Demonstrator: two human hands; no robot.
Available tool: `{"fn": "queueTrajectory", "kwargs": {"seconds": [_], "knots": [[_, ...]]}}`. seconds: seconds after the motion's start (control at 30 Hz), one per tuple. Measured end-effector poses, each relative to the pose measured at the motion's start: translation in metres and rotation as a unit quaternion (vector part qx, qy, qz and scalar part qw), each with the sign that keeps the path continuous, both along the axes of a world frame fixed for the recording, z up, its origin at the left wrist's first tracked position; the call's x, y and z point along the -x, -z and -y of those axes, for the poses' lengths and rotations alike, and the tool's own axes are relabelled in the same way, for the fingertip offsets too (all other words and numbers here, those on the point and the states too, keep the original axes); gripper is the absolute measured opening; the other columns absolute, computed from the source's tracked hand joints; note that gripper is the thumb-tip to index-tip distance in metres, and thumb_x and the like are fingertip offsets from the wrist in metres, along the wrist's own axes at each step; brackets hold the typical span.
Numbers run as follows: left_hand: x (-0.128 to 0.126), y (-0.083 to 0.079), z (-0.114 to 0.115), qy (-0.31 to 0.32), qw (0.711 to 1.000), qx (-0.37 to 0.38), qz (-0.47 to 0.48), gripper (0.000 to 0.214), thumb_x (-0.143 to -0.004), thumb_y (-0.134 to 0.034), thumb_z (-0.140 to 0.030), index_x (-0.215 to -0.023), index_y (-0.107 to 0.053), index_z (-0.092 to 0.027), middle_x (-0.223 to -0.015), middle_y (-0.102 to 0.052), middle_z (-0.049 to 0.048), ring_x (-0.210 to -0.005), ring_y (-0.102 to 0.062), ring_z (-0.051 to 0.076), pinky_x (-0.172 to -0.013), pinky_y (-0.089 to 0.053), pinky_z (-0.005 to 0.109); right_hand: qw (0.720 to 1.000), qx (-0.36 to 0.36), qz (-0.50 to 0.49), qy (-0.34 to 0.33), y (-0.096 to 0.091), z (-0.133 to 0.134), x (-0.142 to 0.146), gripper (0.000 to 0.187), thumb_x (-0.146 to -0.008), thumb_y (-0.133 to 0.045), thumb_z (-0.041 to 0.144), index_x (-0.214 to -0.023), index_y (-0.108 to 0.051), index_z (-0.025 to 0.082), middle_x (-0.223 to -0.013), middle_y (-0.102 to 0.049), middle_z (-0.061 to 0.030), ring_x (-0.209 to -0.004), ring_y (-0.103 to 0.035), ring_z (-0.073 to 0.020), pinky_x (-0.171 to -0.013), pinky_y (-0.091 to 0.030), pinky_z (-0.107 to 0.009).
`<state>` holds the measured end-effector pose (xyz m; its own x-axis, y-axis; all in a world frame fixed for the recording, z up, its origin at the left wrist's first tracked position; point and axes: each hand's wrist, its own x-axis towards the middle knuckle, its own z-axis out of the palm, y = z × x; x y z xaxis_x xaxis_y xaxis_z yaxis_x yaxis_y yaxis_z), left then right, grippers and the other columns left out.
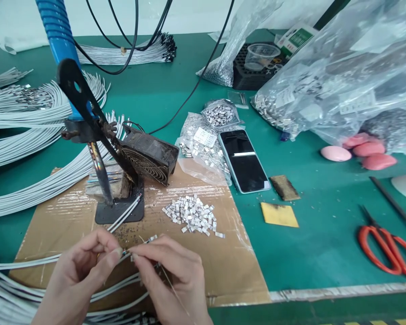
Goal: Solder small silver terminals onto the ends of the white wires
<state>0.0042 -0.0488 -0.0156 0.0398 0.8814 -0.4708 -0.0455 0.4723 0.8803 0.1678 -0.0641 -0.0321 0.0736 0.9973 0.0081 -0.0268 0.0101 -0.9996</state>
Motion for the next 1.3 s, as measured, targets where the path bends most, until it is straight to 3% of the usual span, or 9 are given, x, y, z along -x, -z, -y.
{"fn": "queueTrajectory", "kwargs": {"seconds": [0.17,0.3,0.47,0.6,0.77,0.9,1.0,1.13,1.3], "knots": [[0.005,0.005,0.000,0.016,1.000,-0.008,-0.005,0.025,-0.093,-0.074,-0.038,-0.077,-0.070,-0.020,-0.068,-0.065,-0.0016,-0.061,-0.051,0.011,-0.057,-0.043,0.016,0.998,0.047,-0.039,-0.019,-0.001,0.001,0.000,0.019,-0.092,-0.076,0.021,-0.095,-0.088,0.034,-0.075,-0.074,-0.0005,-0.063,-0.066,-0.0123,-0.057,-0.050,-0.019],[0.001,0.000,0.001,0.010,1.000,-0.010,0.001,0.023,-0.089,-0.078,-0.036,-0.074,-0.069,-0.020,-0.067,-0.066,-0.0016,-0.061,-0.053,0.012,-0.058,-0.044,0.016,0.999,0.032,-0.028,-0.021,0.001,0.001,0.001,0.020,-0.093,-0.075,0.019,-0.096,-0.088,0.035,-0.076,-0.075,-0.0001,-0.063,-0.066,-0.0123,-0.055,-0.050,-0.019],[-0.007,-0.008,0.000,-0.061,0.998,0.003,-0.019,0.024,-0.075,-0.087,-0.029,-0.067,-0.068,-0.019,-0.060,-0.062,-0.0041,-0.057,-0.049,0.009,-0.055,-0.039,0.014,0.992,-0.119,0.046,-0.009,0.008,0.001,-0.002,0.038,-0.091,-0.069,0.002,-0.112,-0.084,0.030,-0.084,-0.077,-0.0017,-0.070,-0.068,-0.0147,-0.062,-0.057,-0.024],[-0.008,-0.010,-0.001,-0.035,0.999,0.010,-0.022,0.023,-0.073,-0.087,-0.029,-0.067,-0.067,-0.018,-0.060,-0.059,-0.0043,-0.055,-0.047,0.009,-0.053,-0.037,0.015,0.956,-0.232,0.177,-0.001,0.009,0.001,-0.008,0.047,-0.086,-0.068,-0.009,-0.120,-0.078,0.021,-0.092,-0.078,-0.0062,-0.076,-0.069,-0.0167,-0.069,-0.060,-0.027],[-0.016,-0.012,0.004,-0.079,0.994,-0.005,-0.080,0.020,-0.071,-0.083,-0.029,-0.066,-0.067,-0.019,-0.058,-0.055,-0.0054,-0.054,-0.041,0.008,-0.051,-0.028,0.017,0.975,-0.131,0.157,0.086,-0.002,-0.001,-0.009,0.029,-0.091,-0.070,0.001,-0.100,-0.079,0.027,-0.083,-0.076,0.0015,-0.068,-0.070,-0.0119,-0.065,-0.058,-0.019],[-0.021,-0.011,0.009,-0.080,0.989,-0.027,-0.123,0.016,-0.073,-0.079,-0.030,-0.067,-0.067,-0.021,-0.059,-0.056,-0.0041,-0.056,-0.041,0.010,-0.049,-0.024,0.019,0.995,-0.064,0.057,0.059,-0.006,-0.001,-0.001,0.025,-0.089,-0.074,0.007,-0.092,-0.081,0.030,-0.076,-0.075,0.0053,-0.061,-0.068,-0.0094,-0.057,-0.053,-0.014],[-0.021,-0.009,0.010,-0.078,0.988,-0.036,-0.130,0.015,-0.074,-0.077,-0.031,-0.067,-0.067,-0.022,-0.061,-0.059,-0.0020,-0.060,-0.047,0.012,-0.048,-0.021,0.020,0.997,-0.069,0.026,0.033,-0.004,0.000,0.006,0.026,-0.090,-0.073,0.006,-0.097,-0.083,0.028,-0.080,-0.077,0.0021,-0.067,-0.069,-0.0109,-0.061,-0.054,-0.017],[-0.021,-0.013,0.006,-0.084,0.988,-0.020,-0.125,0.018,-0.072,-0.078,-0.031,-0.065,-0.066,-0.020,-0.057,-0.055,-0.0048,-0.054,-0.039,0.009,-0.049,-0.023,0.018,0.989,-0.106,0.072,0.069,0.000,0.001,0.007,0.027,-0.090,-0.072,0.002,-0.098,-0.082,0.026,-0.085,-0.078,0.0016,-0.073,-0.070,-0.0109,-0.071,-0.056,-0.018],[-0.022,-0.018,0.001,-0.086,0.990,-0.010,-0.115,0.021,-0.071,-0.078,-0.032,-0.064,-0.064,-0.017,-0.054,-0.049,-0.0078,-0.050,-0.037,0.007,-0.050,-0.026,0.016,0.995,-0.060,0.065,0.047,0.002,0.002,0.001,0.024,-0.090,-0.074,0.007,-0.096,-0.083,0.029,-0.080,-0.076,0.0033,-0.068,-0.070,-0.0102,-0.062,-0.054,-0.016]]}}
